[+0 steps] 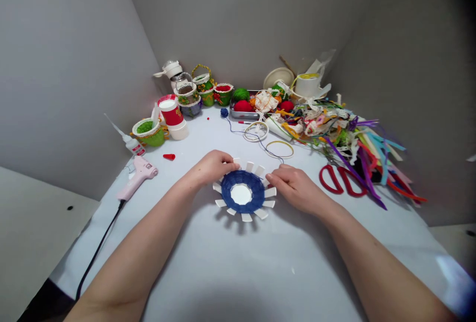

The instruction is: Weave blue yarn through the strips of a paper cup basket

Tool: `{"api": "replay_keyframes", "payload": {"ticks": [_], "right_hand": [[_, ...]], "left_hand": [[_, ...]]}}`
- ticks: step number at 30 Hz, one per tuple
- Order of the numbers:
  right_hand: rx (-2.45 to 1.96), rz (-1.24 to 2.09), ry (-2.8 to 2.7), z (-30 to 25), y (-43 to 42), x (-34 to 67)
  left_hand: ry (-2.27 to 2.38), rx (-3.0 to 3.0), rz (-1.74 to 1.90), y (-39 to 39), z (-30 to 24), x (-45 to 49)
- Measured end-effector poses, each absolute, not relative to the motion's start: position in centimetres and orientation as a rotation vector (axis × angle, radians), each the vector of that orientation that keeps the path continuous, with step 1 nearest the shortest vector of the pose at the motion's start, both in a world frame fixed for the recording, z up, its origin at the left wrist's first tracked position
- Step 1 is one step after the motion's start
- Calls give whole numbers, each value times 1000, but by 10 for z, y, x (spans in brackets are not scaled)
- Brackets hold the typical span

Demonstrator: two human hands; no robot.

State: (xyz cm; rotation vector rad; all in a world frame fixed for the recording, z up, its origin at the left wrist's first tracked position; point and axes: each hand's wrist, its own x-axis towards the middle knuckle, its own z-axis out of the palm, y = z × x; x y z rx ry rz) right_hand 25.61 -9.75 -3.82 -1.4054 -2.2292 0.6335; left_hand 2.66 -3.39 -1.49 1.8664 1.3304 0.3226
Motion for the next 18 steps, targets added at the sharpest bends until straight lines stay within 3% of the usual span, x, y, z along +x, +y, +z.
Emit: {"api": "replay_keyframes", "payload": {"ticks": [9,18], "right_hand": [[-1340,908,-2088,-41,-99,252],[-1096,856,-2355,-32,-102,252]], "left_hand": [[1214,1893,122,-35,1,17],[976,2263,43,-53,10,35]]}}
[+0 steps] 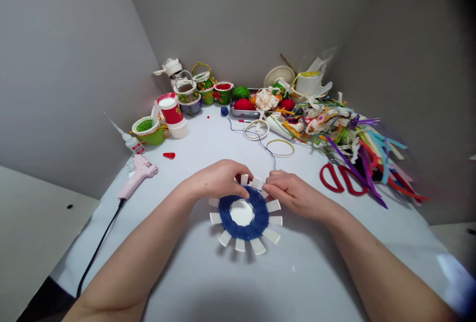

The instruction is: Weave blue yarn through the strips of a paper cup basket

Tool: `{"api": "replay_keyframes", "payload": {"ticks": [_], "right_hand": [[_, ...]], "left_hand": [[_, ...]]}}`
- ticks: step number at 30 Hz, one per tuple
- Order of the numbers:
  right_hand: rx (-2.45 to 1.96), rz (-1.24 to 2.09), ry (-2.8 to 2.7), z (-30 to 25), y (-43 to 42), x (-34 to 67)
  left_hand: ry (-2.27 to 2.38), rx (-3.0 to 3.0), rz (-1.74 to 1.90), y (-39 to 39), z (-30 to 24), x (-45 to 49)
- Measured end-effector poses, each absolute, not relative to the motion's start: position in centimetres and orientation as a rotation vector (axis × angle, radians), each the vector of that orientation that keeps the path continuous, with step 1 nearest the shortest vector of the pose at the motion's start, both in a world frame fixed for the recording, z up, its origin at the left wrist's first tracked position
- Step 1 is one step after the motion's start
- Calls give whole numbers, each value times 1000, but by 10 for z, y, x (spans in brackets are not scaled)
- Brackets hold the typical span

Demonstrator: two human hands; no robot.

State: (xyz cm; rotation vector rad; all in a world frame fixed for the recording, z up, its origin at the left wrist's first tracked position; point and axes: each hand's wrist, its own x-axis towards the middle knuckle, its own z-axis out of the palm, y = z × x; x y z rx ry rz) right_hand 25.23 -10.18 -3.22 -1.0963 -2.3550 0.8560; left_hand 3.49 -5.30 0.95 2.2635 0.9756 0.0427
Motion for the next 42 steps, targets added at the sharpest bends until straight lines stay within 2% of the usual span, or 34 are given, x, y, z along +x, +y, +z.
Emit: {"api": "replay_keyframes", "payload": {"ticks": [4,11,21,29,36,42], "right_hand": [[-1095,845,-2362,-31,-103,251],[-1240,909,-2219,-31,-102,252],[-1328,917,-2147,-30,-100,260],[-1367,697,-2052,-24,-104,265],[-1130,412,-2192,-18,-110,260],[-1139,366,-2279,-22,-105,262]], "left_hand": [[922,2261,-1,-51,0,39],[1071,2053,143,-46,-9,36],[1097,2073,225,-45,-12,36],[1261,2101,232,-43,-10,35],[1303,2105,237,-44,-10,35],[1358,2068,246,-40,-10,32]]}}
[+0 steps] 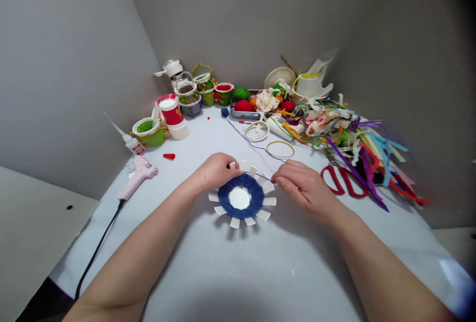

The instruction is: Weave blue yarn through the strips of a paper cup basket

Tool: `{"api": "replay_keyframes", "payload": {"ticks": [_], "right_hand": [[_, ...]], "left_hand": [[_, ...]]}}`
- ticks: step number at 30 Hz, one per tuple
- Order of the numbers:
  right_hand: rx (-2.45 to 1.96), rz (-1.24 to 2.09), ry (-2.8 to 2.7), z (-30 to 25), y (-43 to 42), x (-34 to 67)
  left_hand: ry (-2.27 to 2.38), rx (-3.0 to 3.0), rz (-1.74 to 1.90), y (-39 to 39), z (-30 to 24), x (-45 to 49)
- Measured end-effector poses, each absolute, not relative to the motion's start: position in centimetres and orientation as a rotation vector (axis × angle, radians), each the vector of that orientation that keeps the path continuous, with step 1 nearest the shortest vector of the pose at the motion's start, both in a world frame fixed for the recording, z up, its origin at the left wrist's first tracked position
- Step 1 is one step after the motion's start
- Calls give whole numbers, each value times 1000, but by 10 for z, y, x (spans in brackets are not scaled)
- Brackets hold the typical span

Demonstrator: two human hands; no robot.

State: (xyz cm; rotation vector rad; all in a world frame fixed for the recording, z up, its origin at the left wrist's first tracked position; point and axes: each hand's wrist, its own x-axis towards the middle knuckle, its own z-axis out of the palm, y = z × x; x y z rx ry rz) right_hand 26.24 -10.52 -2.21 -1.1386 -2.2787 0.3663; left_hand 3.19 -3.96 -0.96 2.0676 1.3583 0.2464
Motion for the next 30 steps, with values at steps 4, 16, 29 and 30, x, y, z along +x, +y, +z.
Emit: {"api": "replay_keyframes", "payload": {"ticks": [4,16,29,30], "right_hand": [[-1307,421,-2321,-31,-99,261],[-1402,811,-2070,-45,-97,250],[-1050,878,-2418,-31,-105,251],[-1043,886,-2430,-31,-106,250]], "left_hand": [[1370,1993,278,-36,-11,28],[1291,2059,94,-35,2,20],[858,2230,112,-56,16,31],[827,2234,87,-57,14,33]]}}
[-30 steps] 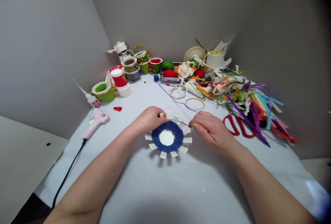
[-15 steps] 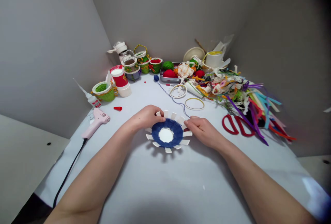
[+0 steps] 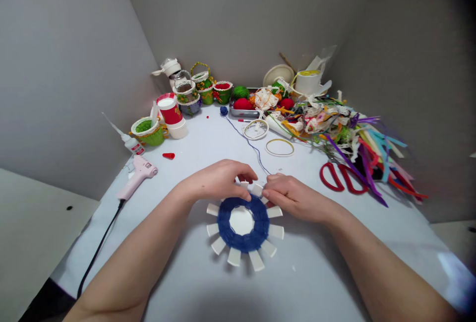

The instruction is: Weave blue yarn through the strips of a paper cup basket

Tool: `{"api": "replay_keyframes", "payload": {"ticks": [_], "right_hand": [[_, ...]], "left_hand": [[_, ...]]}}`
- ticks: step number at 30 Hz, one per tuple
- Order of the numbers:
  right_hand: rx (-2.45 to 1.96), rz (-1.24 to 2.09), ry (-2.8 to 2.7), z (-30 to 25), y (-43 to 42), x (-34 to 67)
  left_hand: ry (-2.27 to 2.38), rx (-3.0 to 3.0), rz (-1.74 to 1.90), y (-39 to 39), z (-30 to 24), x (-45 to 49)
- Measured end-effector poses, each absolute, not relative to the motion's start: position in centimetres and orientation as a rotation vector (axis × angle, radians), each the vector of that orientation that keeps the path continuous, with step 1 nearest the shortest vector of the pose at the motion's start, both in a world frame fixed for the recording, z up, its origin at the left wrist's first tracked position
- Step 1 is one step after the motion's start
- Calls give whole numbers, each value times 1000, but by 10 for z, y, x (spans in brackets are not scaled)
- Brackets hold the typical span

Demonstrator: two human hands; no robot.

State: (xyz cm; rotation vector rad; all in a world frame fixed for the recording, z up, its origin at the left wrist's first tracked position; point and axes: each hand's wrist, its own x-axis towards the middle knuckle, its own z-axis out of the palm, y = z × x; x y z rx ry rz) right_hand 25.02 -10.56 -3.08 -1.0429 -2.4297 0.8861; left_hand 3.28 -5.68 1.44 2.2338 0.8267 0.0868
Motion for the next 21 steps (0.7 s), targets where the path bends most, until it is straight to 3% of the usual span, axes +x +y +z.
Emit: {"api": "replay_keyframes", "payload": {"ticks": [6,21], "right_hand": [[-1086,887,-2393,-30,-106,248],[-1346,928,-2127,-28,-100,261]], "left_hand": [[808,2235,-37,-56,2,37],[1184,2173,138,-50,1,38]]}}
